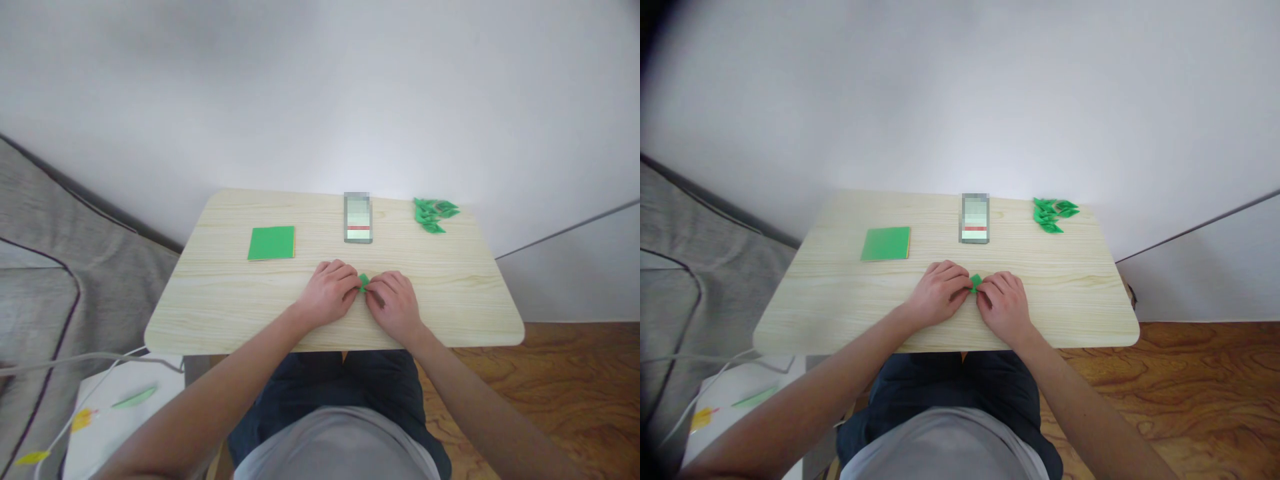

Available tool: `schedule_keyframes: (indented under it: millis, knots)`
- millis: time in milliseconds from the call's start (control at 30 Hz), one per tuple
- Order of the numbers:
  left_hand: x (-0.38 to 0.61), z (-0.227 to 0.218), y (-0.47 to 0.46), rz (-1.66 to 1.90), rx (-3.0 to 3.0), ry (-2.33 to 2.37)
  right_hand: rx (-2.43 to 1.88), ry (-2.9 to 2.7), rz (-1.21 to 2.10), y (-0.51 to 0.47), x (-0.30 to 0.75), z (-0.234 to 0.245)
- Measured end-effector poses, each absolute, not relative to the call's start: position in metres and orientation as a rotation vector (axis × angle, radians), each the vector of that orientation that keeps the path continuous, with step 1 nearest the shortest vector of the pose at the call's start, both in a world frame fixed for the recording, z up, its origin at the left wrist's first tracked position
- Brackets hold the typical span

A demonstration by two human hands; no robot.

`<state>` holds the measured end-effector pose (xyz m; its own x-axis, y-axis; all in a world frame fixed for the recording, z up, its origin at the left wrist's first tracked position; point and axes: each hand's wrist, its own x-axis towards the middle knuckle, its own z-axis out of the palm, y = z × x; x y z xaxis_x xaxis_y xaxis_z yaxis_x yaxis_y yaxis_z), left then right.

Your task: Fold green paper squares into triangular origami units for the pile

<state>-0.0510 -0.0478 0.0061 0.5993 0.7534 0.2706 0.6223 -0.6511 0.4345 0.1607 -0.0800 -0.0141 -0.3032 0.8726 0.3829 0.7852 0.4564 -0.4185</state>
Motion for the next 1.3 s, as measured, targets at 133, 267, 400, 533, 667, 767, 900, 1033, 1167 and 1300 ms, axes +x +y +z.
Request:
schedule_keyframes:
  millis: [133, 267, 400, 533, 667, 767, 900, 1033, 1167, 1300]
  knots:
    - [-0.054, 0.000, -0.047, 0.615, 2.516, 1.115, -1.362, -2.127, 0.302, -0.082, 0.164, -0.019]
    - [-0.055, -0.006, -0.043, 0.668, 2.442, 1.168, -1.419, -2.064, 0.299, -0.082, 0.169, -0.022]
    - [-0.053, -0.008, -0.042, 0.662, 2.399, 1.243, -1.486, -2.013, 0.294, -0.084, 0.170, -0.023]
    - [-0.049, -0.006, -0.042, 0.650, 2.372, 1.329, -1.581, -1.947, 0.308, -0.084, 0.167, -0.021]
    - [-0.046, -0.006, -0.042, 0.640, 2.330, 1.395, -1.639, -1.941, 0.312, -0.081, 0.165, -0.017]
    - [-0.046, -0.006, -0.041, 0.630, 2.312, 1.432, -1.697, -1.958, 0.277, -0.079, 0.165, -0.013]
    - [-0.048, -0.007, -0.040, 0.615, 2.326, 1.431, -1.745, -1.972, 0.252, -0.078, 0.166, -0.009]
    - [-0.050, -0.006, -0.038, 0.595, 2.343, 1.411, -1.672, -1.949, 0.295, -0.078, 0.161, -0.010]
    - [-0.053, -0.004, -0.036, 0.581, 2.343, 1.379, -1.633, -1.960, 0.339, -0.073, 0.156, -0.013]
    - [-0.057, -0.003, -0.036, 0.586, 2.336, 1.331, -1.654, -1.997, 0.378, -0.066, 0.158, -0.013]
